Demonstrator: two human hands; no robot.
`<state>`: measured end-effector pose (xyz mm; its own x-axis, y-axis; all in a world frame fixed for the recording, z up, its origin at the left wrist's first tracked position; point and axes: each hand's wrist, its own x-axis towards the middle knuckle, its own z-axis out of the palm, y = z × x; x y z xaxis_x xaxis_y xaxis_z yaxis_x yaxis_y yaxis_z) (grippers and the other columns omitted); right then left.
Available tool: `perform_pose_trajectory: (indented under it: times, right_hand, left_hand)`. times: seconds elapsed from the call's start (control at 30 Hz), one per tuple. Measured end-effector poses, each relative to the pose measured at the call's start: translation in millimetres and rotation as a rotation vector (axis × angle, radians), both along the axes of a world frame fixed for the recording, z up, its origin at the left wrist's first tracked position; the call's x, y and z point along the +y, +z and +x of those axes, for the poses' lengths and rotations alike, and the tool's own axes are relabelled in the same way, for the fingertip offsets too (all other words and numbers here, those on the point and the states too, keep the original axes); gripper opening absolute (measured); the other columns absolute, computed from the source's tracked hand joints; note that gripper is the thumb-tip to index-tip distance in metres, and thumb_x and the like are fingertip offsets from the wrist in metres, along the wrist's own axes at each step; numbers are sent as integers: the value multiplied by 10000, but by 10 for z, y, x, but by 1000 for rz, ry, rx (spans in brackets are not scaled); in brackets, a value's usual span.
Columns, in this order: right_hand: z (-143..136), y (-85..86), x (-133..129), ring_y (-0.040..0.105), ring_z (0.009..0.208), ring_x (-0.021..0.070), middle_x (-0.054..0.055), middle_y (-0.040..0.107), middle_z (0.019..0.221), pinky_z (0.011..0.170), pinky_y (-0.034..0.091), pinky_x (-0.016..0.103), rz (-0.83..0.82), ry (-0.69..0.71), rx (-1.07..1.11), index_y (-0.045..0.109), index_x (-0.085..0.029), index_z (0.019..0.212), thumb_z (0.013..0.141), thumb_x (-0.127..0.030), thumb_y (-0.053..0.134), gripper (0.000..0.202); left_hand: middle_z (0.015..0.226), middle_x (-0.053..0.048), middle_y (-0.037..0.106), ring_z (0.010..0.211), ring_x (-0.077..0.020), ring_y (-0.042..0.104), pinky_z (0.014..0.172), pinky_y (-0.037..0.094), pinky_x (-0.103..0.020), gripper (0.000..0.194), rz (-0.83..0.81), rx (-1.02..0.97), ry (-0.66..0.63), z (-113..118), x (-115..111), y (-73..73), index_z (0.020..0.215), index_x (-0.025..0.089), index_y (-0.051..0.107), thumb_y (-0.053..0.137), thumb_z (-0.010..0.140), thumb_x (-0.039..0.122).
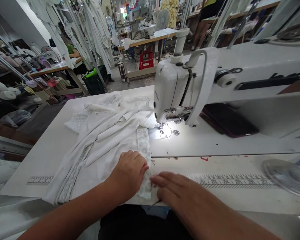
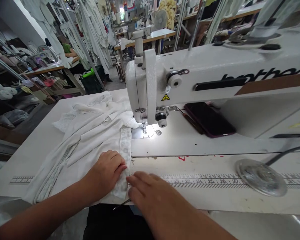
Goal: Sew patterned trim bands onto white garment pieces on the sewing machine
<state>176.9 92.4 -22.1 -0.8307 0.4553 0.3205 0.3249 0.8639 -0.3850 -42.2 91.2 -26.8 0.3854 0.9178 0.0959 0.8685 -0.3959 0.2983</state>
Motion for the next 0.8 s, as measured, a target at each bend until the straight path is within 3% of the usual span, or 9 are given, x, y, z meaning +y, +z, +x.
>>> perform_pose_trajectory:
  times: [0.1,0.27,0.37,0.43,0.5,0.6,0.8]
  right_hand:
    - [-182,1,-112,615,1035,243,92,693,1138,867,517,379,6,32,-58,636,-176,1072,789,-102,496,325]
    - [-201,67,-148,608,1017,234,93,690,1106,916,486,367,-44,-22,-91,637,-180,1034,795,-81,494,296]
    - [-139,124,-91,620,972,205,53,697,1036,902,488,348,-179,-17,-42,623,-207,978,819,-61,430,290]
    - [-70,130,-2,629,914,197,51,688,984,830,511,347,-255,-98,-32,606,-217,985,861,-76,380,295]
    - [4,103,111,637,852,202,61,674,947,733,527,349,-272,-262,-58,587,-225,1030,925,-148,351,269]
    - [56,24,256,649,798,218,68,670,921,658,528,366,-255,-478,-122,562,-234,1096,977,-297,341,258]
    - [-79,-64,336,648,797,227,69,677,907,634,504,357,-236,-475,-201,588,-223,1014,973,-298,353,250]
  left_hand:
    - [785,-39,569,743,-192,500,724,444,-389,188,12,-61,-17,-44,31,-2,783,177,493,383,933,152]
    - [755,-38,563,720,-187,512,692,467,-372,203,94,-182,49,-98,66,78,769,187,479,374,941,169]
    - [852,-62,623,859,-204,576,810,493,-403,169,85,-238,-37,-109,39,111,802,182,515,416,937,157]
    - [1069,-96,650,1099,-224,566,984,449,-443,122,47,-261,-127,-113,3,101,859,179,534,444,937,154]
    - [1268,-123,595,1287,-237,466,1111,351,-475,43,-3,-260,-170,-117,-36,68,901,178,526,515,928,209]
    - [1343,-151,553,1362,-248,391,1163,276,-501,198,-56,-245,-174,-122,-72,4,900,180,493,638,867,309]
    - [1338,-153,561,1366,-256,389,1158,267,-535,262,-37,-248,-178,-123,-61,-54,879,194,476,688,823,337]
